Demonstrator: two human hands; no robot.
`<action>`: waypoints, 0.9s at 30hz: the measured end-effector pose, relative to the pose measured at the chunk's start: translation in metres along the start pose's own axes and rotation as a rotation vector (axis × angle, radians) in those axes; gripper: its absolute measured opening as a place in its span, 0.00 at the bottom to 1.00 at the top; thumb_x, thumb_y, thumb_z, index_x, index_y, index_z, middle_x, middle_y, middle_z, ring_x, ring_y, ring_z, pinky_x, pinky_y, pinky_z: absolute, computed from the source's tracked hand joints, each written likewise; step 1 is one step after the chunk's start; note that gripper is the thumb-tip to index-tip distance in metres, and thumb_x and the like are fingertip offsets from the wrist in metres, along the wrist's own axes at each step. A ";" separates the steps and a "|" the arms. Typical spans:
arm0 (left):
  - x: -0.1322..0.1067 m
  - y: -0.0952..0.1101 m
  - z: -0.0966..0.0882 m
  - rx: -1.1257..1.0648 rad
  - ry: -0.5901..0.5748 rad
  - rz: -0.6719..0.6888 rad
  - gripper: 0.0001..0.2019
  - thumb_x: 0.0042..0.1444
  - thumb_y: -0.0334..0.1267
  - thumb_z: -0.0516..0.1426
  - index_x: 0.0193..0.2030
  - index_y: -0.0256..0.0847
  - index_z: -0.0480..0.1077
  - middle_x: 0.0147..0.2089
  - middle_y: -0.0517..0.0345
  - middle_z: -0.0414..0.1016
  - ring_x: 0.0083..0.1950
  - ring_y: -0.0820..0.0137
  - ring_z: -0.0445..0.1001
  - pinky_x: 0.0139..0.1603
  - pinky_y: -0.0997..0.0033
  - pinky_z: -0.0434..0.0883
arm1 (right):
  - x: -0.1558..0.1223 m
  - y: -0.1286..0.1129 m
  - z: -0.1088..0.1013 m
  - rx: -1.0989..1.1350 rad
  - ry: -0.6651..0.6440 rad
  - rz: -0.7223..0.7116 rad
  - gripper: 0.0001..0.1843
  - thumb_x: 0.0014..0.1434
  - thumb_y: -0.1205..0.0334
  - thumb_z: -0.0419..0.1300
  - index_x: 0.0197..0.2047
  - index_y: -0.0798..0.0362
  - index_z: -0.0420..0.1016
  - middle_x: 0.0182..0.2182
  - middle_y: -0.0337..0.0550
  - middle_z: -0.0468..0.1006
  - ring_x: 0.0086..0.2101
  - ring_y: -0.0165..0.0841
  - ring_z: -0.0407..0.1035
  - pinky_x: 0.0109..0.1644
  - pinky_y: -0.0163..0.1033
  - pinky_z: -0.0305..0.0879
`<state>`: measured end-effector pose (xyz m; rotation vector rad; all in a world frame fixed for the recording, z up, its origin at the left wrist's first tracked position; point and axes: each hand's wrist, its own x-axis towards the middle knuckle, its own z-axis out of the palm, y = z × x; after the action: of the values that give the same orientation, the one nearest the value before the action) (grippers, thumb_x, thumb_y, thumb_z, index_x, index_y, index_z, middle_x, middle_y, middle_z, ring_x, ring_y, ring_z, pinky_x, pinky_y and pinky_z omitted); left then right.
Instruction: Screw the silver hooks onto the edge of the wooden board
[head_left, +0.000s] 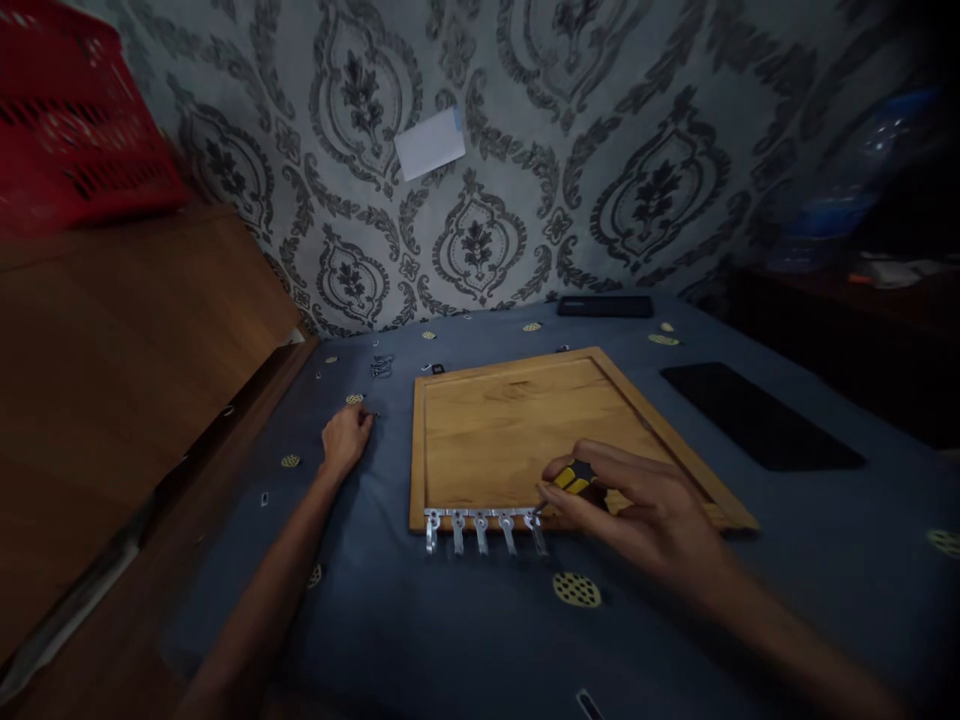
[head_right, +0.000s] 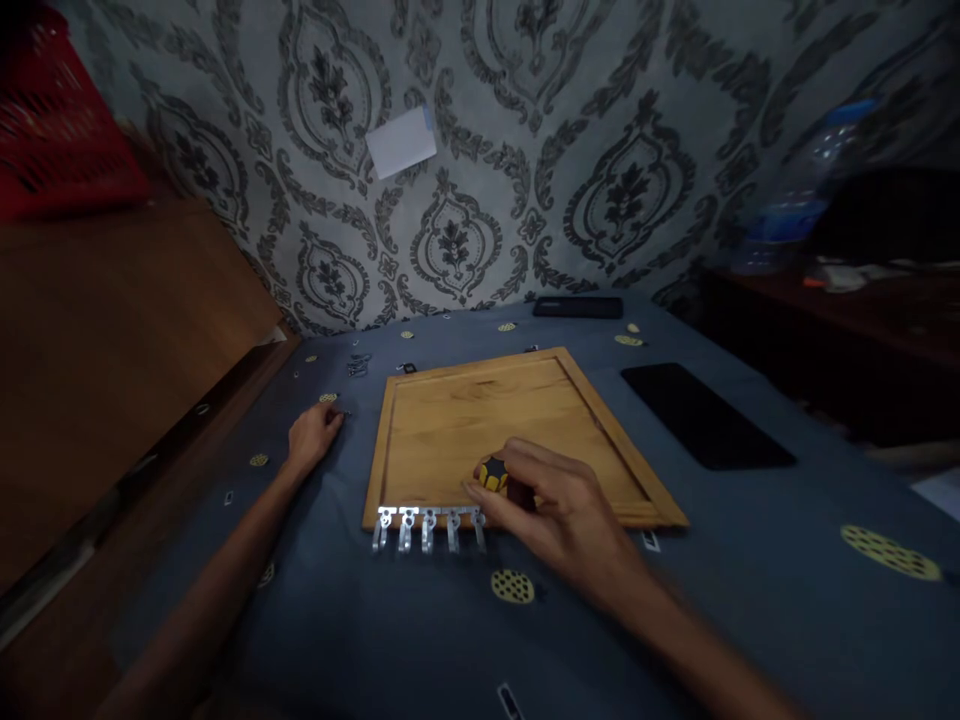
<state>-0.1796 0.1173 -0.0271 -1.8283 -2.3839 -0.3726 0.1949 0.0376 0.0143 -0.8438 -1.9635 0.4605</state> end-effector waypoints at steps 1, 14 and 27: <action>0.000 0.000 0.000 0.000 -0.004 -0.005 0.08 0.65 0.38 0.55 0.43 0.45 0.75 0.45 0.53 0.81 0.48 0.59 0.79 0.44 0.68 0.70 | 0.000 0.000 0.000 0.013 -0.006 0.004 0.15 0.68 0.52 0.59 0.32 0.50 0.77 0.25 0.41 0.74 0.24 0.31 0.68 0.24 0.36 0.63; 0.012 -0.013 -0.006 -0.036 -0.147 0.021 0.12 0.67 0.44 0.58 0.47 0.37 0.74 0.46 0.54 0.78 0.47 0.65 0.78 0.51 0.58 0.75 | 0.000 -0.001 -0.002 0.042 -0.026 0.022 0.16 0.69 0.52 0.58 0.33 0.52 0.77 0.26 0.42 0.74 0.24 0.31 0.67 0.25 0.37 0.63; 0.017 -0.022 -0.003 -0.047 -0.156 0.051 0.11 0.63 0.37 0.53 0.46 0.39 0.75 0.44 0.49 0.80 0.49 0.57 0.77 0.45 0.66 0.68 | -0.003 -0.003 -0.002 0.033 -0.008 0.059 0.14 0.67 0.53 0.61 0.32 0.52 0.75 0.28 0.43 0.76 0.26 0.30 0.68 0.26 0.36 0.62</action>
<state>-0.2056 0.1268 -0.0234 -2.0047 -2.4409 -0.2936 0.1965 0.0337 0.0151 -0.8825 -1.9367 0.5300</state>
